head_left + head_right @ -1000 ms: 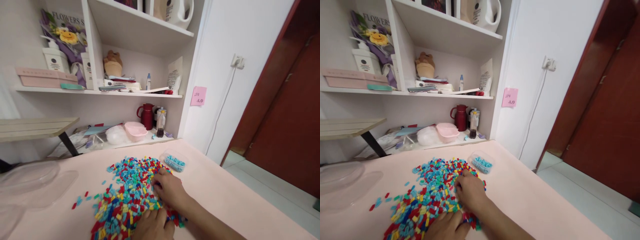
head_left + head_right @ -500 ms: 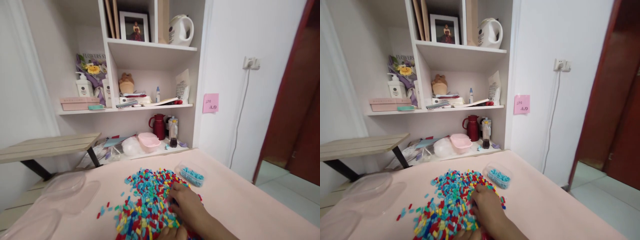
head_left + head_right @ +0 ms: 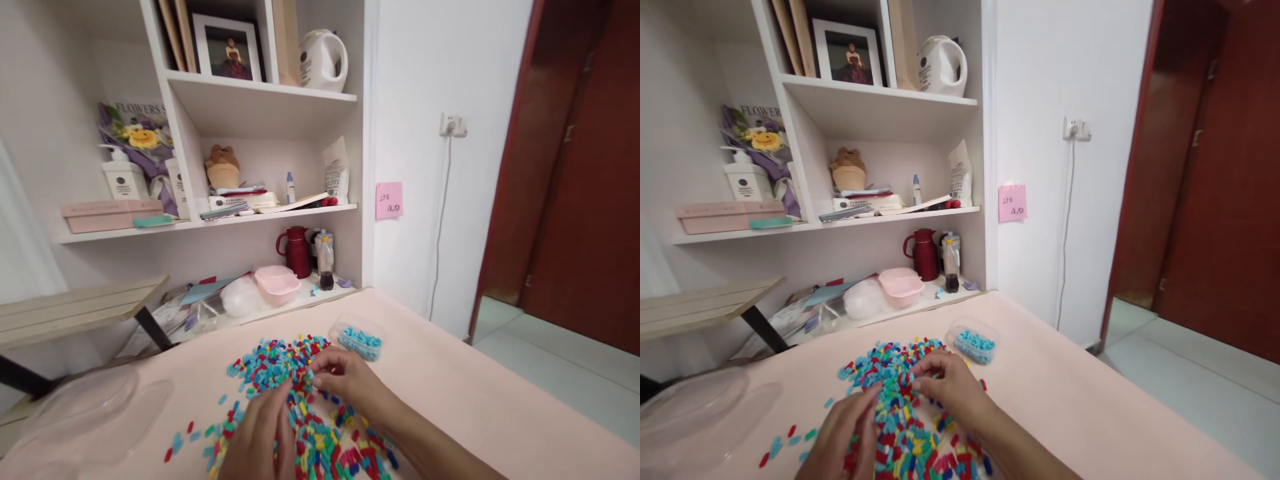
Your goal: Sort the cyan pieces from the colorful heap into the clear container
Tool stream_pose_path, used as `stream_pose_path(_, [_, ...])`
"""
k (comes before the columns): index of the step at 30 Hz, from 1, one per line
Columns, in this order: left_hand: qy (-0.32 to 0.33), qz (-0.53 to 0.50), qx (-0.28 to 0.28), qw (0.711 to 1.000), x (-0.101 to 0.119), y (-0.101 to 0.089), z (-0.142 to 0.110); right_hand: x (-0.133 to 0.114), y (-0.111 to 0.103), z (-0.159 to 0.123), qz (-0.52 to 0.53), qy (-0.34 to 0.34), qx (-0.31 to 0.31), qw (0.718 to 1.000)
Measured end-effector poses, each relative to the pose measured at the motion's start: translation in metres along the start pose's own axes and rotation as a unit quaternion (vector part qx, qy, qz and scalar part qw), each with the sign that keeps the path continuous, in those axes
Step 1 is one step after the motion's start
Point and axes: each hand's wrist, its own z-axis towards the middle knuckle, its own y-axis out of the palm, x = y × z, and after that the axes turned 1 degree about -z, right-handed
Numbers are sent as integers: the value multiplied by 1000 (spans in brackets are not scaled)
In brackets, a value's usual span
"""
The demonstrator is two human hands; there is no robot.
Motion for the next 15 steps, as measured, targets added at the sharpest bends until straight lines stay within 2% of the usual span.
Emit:
stream_pose_path(2, [-40,-6,34,999,0,1,2,0,2,-2,59,32,-7,998])
stream_pose_path(4, [-57,-6,38,998,2,5,1,0,3,-3,102,52,-13,993])
stream_pose_path(9, [-38,-22,12,999,7,13,-3,-4,2,-8,159,69,-42,984])
stream_pose_path(15, [-31,-43,7,999,7,12,-6,-13,9,-21,213,73,-131,966])
